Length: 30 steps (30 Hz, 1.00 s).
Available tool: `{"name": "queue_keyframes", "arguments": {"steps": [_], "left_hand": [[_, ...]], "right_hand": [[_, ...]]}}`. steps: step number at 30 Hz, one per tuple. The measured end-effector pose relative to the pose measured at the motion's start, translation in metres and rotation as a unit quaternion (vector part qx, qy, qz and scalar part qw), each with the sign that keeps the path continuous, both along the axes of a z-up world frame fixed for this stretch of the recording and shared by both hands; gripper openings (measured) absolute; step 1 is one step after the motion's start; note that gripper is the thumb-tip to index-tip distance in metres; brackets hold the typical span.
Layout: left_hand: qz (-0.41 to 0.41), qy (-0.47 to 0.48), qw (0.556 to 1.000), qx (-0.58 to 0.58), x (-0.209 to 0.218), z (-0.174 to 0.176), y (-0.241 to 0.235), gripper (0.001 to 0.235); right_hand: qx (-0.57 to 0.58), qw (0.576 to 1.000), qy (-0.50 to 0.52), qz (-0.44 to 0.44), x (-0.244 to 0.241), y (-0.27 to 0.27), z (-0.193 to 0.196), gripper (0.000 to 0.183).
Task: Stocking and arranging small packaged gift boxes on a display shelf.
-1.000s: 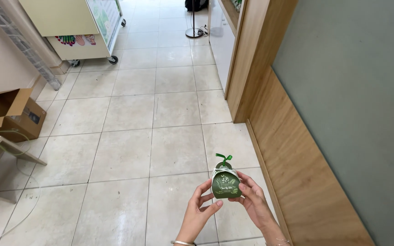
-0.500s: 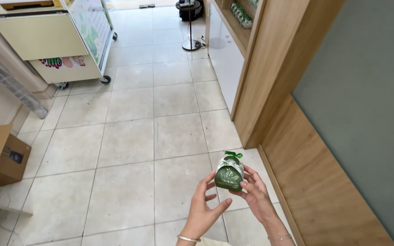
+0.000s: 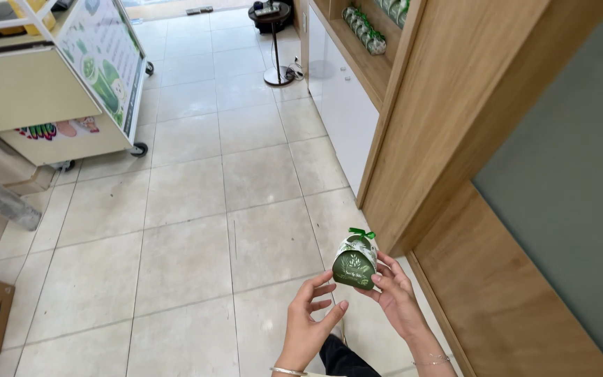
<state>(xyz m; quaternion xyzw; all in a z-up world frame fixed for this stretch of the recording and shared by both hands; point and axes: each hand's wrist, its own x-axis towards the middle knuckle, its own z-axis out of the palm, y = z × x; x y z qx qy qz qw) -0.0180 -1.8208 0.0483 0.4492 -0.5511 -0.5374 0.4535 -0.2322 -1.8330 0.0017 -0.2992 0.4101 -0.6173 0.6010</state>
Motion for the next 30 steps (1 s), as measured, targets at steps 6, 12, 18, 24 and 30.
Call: {"name": "queue_keyframes", "arguments": {"steps": [6, 12, 18, 24, 30], "left_hand": [[0.014, 0.039, 0.999, -0.028, -0.036, 0.012, -0.161, 0.055], [0.030, 0.053, 0.998, -0.025, -0.071, 0.019, -0.295, 0.052], [0.002, 0.039, 0.999, 0.024, -0.091, 0.006, -0.406, 0.065], [-0.068, 0.066, 0.995, 0.022, -0.094, -0.001, -0.554, 0.066], [-0.133, 0.091, 0.986, 0.044, -0.084, 0.000, -0.716, 0.074]], "right_hand": [[-0.017, 1.000, 0.003, 0.000, -0.030, -0.162, 0.020, 0.069], [-0.028, 0.999, 0.032, 0.013, -0.075, -0.302, 0.026, 0.070], [-0.029, 0.999, 0.014, 0.008, -0.094, -0.405, 0.009, 0.065], [-0.040, 0.999, -0.001, -0.004, -0.092, -0.524, 0.014, 0.060], [-0.057, 0.998, -0.005, -0.025, -0.077, -0.656, 0.028, 0.061]]}}
